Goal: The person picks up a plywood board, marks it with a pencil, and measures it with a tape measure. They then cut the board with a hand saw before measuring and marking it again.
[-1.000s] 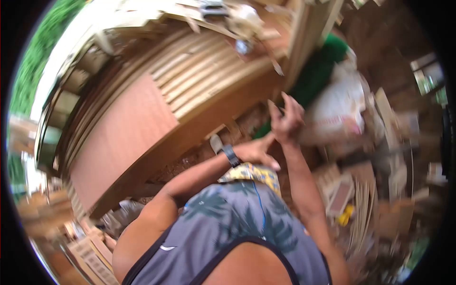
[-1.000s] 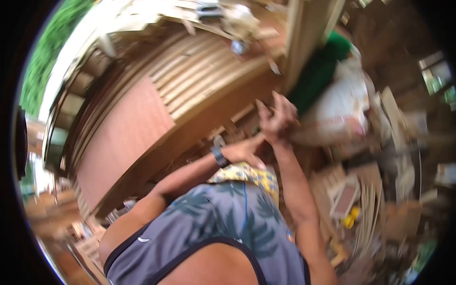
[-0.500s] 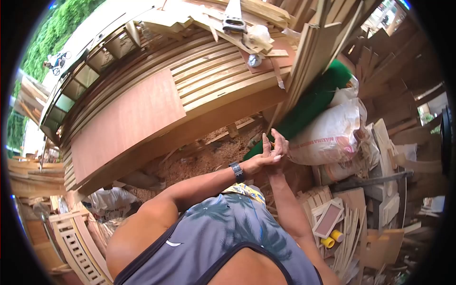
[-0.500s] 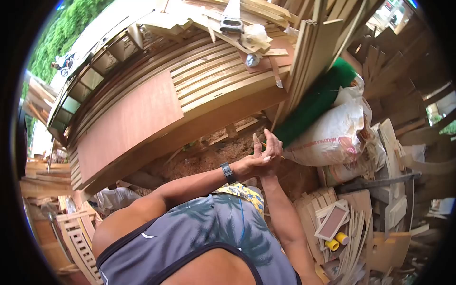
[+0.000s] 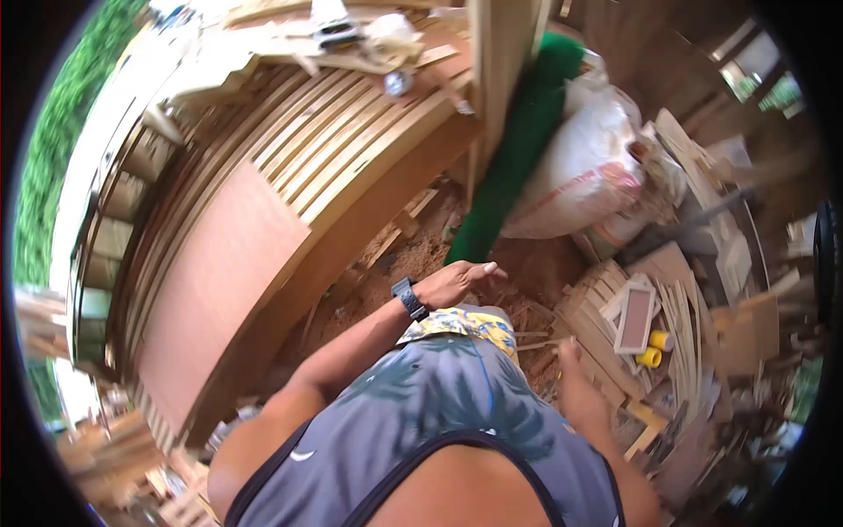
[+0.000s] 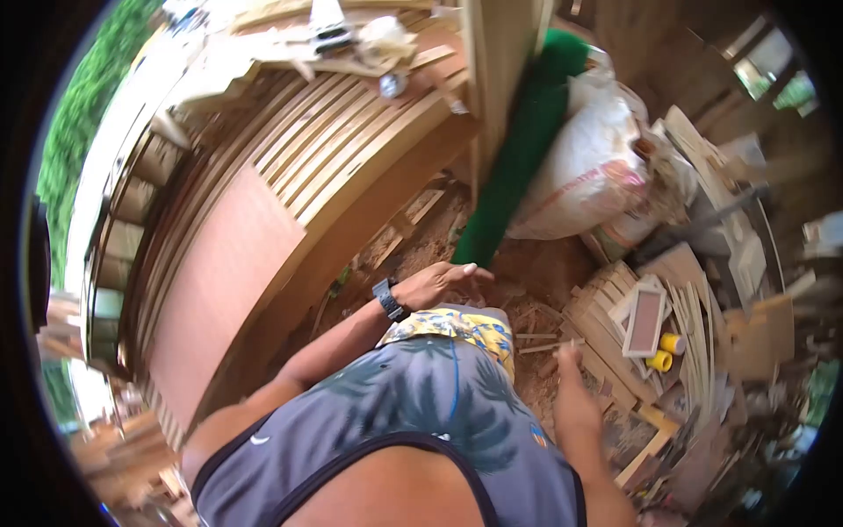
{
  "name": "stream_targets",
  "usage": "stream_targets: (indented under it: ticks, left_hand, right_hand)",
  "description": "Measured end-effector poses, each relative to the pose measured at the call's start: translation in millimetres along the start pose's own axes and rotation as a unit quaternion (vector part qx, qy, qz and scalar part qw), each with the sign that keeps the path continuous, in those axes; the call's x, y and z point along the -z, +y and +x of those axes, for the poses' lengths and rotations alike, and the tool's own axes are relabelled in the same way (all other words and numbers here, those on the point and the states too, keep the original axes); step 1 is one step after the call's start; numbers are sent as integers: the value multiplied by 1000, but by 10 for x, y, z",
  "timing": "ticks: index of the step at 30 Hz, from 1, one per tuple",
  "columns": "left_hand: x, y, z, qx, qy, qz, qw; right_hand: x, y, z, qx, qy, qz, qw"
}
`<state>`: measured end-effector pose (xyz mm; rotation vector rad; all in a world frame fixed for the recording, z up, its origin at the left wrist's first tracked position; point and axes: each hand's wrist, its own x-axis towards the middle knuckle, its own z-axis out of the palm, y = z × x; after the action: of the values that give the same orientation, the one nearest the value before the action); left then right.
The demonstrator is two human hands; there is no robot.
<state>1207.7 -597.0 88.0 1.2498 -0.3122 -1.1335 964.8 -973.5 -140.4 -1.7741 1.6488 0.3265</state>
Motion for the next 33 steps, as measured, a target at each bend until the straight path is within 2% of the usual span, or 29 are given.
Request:
stream_targets:
  ticks: [1, 2, 3, 4, 5, 6, 7, 8, 10, 12, 13, 16, 20, 22, 26, 27, 30, 33]
  left_hand:
    - [152, -196, -67, -85, 60, 126, 987]
    - [348, -467, -130, -158, 126, 251, 947]
    - [616, -671, -225, -114, 192, 350, 910]
    - [753, -652, -444, -13, 276, 345, 897]
    - [964, -825, -662, 5, 350, 236, 906]
    - [1178, -917, -886, -6, 394, -38, 918]
    - [1370, -955, -1244, 23, 421, -199, 885]
    - [1505, -1073, -1540, 10, 478, -329, 814]
    - [1657, -1341, -2120, -74, 552, -471, 684]
    - [1834, -1649, -2597, -121, 627, -526, 562]
    - [1916, -1823, -2801, -154, 643, -529, 532]
    - [2115, -2053, -3125, -194, 661, -528, 497]
    - [2254, -2195, -3129, -161, 671, -501, 523]
    - [2127, -2069, -3072, -196, 673, -477, 530]
    - [1998, -1919, -2766, -199, 667, -443, 565]
    - [1995, -1880, -2667, -197, 667, -453, 558]
    - [1934, -1738, -2473, -205, 643, -468, 570]
    - [1861, -1692, -2341, -215, 642, -448, 583]
  right_hand:
    - [-97, 455, 346, -13, -31, -33, 999]
    - [-182, 867, 464, 43, -21, 77, 996]
    - [-201, 1206, 493, -1, -61, 61, 996]
    - [-224, 1414, 491, -54, -94, 46, 993]
    - [-260, 1483, 308, -73, -116, 39, 990]
    - [-337, 1495, 81, -83, -131, 42, 987]
    - [-390, 1534, -157, -92, -144, 47, 984]
    - [-436, 1546, -353, -97, -154, 53, 982]
    - [-485, 1483, -642, -96, -170, 55, 979]
    - [-525, 1362, -803, -84, -177, 62, 979]
    - [-529, 1282, -841, -78, -177, 63, 979]
    - [-468, 917, -892, -57, -167, 68, 982]
    - [-359, 332, -568, -4, -152, 79, 985]
    - [-356, -102, -401, 30, -155, 81, 984]
    - [-443, -927, -441, 100, -162, 84, 978]
    - [-524, -1048, -509, 105, -168, 57, 979]
    - [-730, -1209, -754, 114, -167, 16, 979]
    - [-924, -1096, -939, 147, -193, -78, 967]
